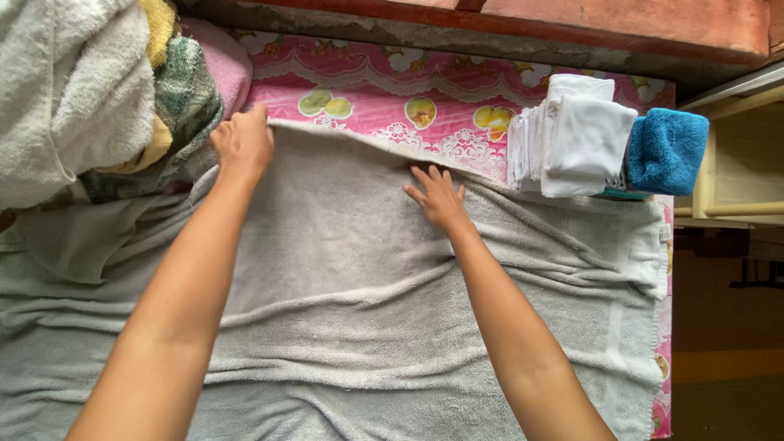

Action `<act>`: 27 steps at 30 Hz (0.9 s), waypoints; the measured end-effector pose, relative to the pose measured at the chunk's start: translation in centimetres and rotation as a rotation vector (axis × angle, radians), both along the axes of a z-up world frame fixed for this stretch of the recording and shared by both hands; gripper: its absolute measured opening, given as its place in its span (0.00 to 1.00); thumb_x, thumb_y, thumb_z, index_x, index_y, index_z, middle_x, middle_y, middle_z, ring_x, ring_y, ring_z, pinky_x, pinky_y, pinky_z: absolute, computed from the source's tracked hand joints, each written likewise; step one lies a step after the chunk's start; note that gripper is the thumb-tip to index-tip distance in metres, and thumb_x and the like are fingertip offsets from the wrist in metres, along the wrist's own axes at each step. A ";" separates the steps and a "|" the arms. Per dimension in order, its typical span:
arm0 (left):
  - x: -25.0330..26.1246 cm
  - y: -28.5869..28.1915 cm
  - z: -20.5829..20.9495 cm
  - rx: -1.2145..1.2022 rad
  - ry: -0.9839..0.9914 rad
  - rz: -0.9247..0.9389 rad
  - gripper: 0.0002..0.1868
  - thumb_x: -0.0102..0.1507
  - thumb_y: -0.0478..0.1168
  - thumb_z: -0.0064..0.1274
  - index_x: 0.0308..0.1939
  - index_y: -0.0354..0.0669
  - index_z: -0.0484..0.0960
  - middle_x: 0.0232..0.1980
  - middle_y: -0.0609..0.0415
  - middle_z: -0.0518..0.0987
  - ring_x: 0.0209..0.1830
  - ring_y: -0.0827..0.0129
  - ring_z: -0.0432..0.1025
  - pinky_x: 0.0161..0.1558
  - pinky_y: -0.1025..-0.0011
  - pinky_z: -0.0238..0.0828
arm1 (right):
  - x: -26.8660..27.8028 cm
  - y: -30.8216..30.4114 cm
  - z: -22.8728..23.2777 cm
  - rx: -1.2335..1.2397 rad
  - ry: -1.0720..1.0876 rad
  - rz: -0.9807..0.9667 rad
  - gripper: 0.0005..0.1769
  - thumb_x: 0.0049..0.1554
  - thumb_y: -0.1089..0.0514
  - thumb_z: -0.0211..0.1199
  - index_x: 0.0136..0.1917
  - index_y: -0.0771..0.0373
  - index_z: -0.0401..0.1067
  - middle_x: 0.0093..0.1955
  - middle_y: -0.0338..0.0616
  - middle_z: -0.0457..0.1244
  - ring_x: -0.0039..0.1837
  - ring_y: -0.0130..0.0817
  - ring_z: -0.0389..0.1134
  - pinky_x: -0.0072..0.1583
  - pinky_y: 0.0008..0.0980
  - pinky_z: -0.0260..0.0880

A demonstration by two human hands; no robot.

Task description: The person folds a blue towel, a white t-shirt, and a large gray towel on a pink patterned table, stacking each neatly beside the others. The person smooths and aligns each item before folding and places the finished stacks on the table.

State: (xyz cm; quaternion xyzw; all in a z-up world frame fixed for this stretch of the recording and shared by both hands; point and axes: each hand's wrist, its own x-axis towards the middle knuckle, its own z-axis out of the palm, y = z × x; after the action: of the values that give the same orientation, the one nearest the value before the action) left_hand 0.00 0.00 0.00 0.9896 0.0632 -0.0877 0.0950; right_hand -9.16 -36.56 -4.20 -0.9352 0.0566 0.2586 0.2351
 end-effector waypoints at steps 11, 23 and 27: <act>-19.5 -6.3 -2.8 -0.272 -0.061 -0.296 0.38 0.67 0.51 0.51 0.78 0.52 0.55 0.85 0.42 0.39 0.84 0.44 0.35 0.75 0.34 0.32 | -15.4 1.9 -0.3 0.023 -0.418 -0.018 0.33 0.66 0.37 0.47 0.81 0.45 0.55 0.88 0.43 0.35 0.87 0.41 0.32 0.80 0.63 0.24; -21.8 -4.9 -2.2 -0.096 0.254 -0.242 0.40 0.60 0.72 0.44 0.76 0.88 0.51 0.85 0.54 0.31 0.82 0.38 0.26 0.68 0.22 0.27 | -17.3 2.2 1.1 -0.123 -0.027 -0.009 0.34 0.61 0.29 0.47 0.79 0.23 0.50 0.87 0.42 0.35 0.86 0.51 0.27 0.75 0.73 0.16; -20.0 -5.3 -1.8 -0.121 0.324 -0.177 0.38 0.62 0.68 0.46 0.76 0.87 0.53 0.86 0.58 0.33 0.84 0.42 0.27 0.71 0.26 0.31 | -17.1 2.1 1.0 -0.098 -0.025 -0.021 0.36 0.60 0.28 0.49 0.80 0.22 0.49 0.87 0.41 0.33 0.87 0.49 0.26 0.77 0.71 0.18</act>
State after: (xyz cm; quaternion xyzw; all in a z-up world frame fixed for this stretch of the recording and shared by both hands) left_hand -19.98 -5.28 -1.75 0.9567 -0.0150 -0.2575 0.1349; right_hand -26.23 -34.47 -3.22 -0.9482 0.0758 0.2412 0.1925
